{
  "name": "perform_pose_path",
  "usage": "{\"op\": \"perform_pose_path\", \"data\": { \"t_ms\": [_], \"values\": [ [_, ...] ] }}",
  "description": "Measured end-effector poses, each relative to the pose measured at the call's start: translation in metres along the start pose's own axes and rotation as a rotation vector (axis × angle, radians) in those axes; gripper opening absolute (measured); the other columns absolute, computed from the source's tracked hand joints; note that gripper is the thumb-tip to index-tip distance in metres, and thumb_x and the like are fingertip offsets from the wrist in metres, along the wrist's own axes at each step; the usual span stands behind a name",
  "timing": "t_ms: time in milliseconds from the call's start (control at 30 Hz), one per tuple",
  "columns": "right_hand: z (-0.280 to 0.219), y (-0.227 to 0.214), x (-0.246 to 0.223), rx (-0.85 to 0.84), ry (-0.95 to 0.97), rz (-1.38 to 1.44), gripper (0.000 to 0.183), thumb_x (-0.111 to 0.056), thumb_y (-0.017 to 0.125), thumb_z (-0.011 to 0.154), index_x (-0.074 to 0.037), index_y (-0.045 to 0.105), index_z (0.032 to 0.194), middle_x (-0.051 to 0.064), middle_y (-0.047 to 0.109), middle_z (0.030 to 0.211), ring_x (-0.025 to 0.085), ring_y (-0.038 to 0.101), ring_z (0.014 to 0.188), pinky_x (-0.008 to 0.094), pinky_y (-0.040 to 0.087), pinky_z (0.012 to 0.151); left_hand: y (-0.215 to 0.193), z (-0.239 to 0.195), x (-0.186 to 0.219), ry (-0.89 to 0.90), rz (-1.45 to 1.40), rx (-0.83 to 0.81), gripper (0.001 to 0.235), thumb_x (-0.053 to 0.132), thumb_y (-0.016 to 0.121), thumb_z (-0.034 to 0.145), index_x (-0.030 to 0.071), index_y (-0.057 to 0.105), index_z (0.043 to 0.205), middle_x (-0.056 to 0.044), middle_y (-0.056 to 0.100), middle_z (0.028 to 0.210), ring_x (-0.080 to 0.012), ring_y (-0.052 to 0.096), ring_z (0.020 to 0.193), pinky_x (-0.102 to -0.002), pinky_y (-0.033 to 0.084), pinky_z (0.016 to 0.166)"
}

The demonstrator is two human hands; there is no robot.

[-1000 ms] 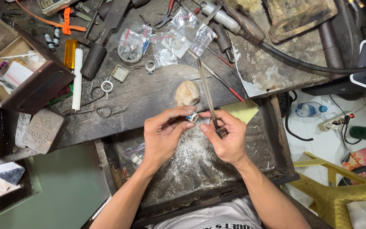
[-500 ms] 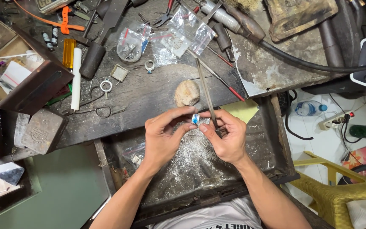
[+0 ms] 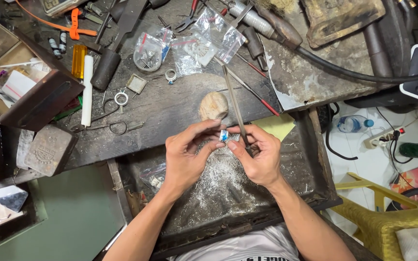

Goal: Filing a small metal jewelry component with a needle file at a workbench to refine its shape.

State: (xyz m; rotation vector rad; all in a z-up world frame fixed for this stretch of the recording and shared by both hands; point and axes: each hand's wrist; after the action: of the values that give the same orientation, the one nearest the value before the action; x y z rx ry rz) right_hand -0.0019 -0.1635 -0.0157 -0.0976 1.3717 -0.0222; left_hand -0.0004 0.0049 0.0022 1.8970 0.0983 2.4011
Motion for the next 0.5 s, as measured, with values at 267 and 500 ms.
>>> {"op": "perform_pose_path", "data": {
  "t_ms": [267, 500],
  "values": [
    [-0.007, -0.003, 0.020, 0.078, -0.066, -0.061, 0.018, -0.004, 0.063, 0.093, 0.004, 0.071, 0.106, 0.006, 0.058, 0.051, 0.005, 0.039, 0.038, 0.018, 0.030, 0.036, -0.001, 0.000, -0.002, -0.003, -0.058, -0.003, 0.036, -0.009, 0.067, 0.090, -0.003, 0.067, 0.125, -0.026, 0.074, 0.110, -0.0292, 0.075, 0.095, -0.039, 0.065, 0.086],
    [0.013, -0.005, -0.016, 0.145, -0.224, -0.512, 0.022, 0.002, 0.057, 0.098, 0.009, 0.070, 0.114, 0.014, 0.062, 0.077, 0.017, 0.051, 0.055, 0.027, 0.040, 0.048, -0.006, 0.003, 0.005, 0.006, 0.005, 0.013, 0.036, -0.003, 0.076, 0.085, -0.003, 0.070, 0.120, -0.024, 0.076, 0.105, -0.0320, 0.075, 0.094, -0.040, 0.065, 0.082]
  ]
}}
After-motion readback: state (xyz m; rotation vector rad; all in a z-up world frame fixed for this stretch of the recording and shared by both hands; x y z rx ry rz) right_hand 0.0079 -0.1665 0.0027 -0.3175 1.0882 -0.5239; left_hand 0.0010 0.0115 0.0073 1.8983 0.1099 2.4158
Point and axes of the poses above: each hand's wrist, its own z-axis towards the middle knuckle, its own y-axis out of the palm, x = y × z
